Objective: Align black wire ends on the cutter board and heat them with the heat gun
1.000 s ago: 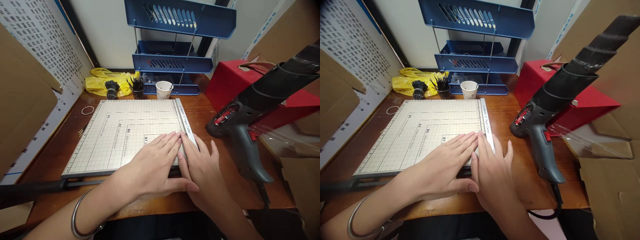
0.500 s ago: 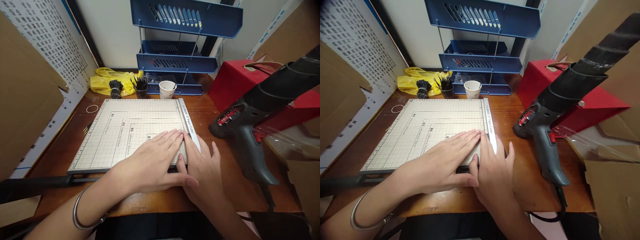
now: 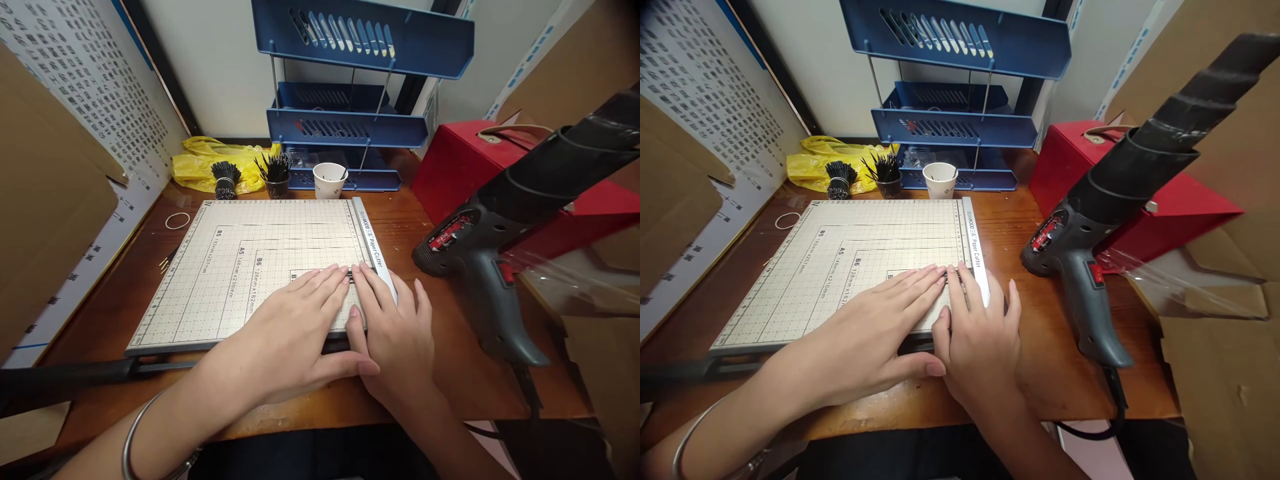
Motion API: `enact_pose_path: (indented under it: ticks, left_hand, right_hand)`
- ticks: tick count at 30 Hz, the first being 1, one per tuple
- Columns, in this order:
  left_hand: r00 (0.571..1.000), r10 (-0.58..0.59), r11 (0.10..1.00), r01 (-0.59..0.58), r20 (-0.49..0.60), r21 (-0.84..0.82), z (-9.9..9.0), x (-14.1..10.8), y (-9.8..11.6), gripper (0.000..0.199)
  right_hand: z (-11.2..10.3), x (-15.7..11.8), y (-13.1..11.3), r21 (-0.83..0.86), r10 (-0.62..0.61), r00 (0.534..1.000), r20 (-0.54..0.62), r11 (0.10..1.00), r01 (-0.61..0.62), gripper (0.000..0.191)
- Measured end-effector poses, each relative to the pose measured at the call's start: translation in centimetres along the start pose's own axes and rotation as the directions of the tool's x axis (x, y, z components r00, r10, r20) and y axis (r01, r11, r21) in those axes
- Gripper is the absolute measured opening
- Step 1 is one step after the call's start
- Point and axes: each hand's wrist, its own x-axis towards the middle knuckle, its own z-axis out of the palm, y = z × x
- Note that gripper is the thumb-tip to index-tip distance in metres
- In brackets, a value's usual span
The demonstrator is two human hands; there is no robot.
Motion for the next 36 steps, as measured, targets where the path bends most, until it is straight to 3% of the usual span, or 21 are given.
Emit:
enact_pose_path:
  ticks: [6,13,19,23,30,36]
  left_hand:
    - [0.999,0.03,0.999,-0.028,-0.029,0.045,0.2,0.0,0.0,0.103]
    - [0.993,0.056,0.996,-0.049,-0.105,0.072,0.0,0.2,-0.5,0.088]
    - [0.94,0.031,0.989,0.02,-0.339,0.148,0.4,0.9,-1.4,0.044]
    - [0.909,-0.003,0.991,0.059,-0.416,0.123,0.6,1.7,-1.7,0.022]
    - [0.892,-0.007,0.974,0.108,-0.453,0.199,1.0,2.6,-1.2,0.019]
    - [0.903,-0.027,0.973,0.123,-0.429,0.198,1.2,3.0,-0.8,0.021]
  right_hand:
    - [0.1,0.0,-0.1,-0.032,0.002,1.0,0.013,0.999,-0.002,0.046]
    - [-0.2,-0.1,-0.1,-0.015,0.0,0.999,0.045,1.0,0.001,0.049]
    - [-0.4,0.0,-0.3,-0.016,0.015,0.998,0.053,1.0,-0.014,0.049]
    - [-0.4,-0.1,-0.3,-0.016,0.016,0.999,0.046,1.0,-0.015,0.049]
    - [-0.3,0.0,-0.3,-0.009,0.021,0.999,0.043,1.0,-0.021,0.049]
    - [-0.4,0.0,-0.4,-0.001,0.029,0.998,0.052,1.0,-0.029,0.048]
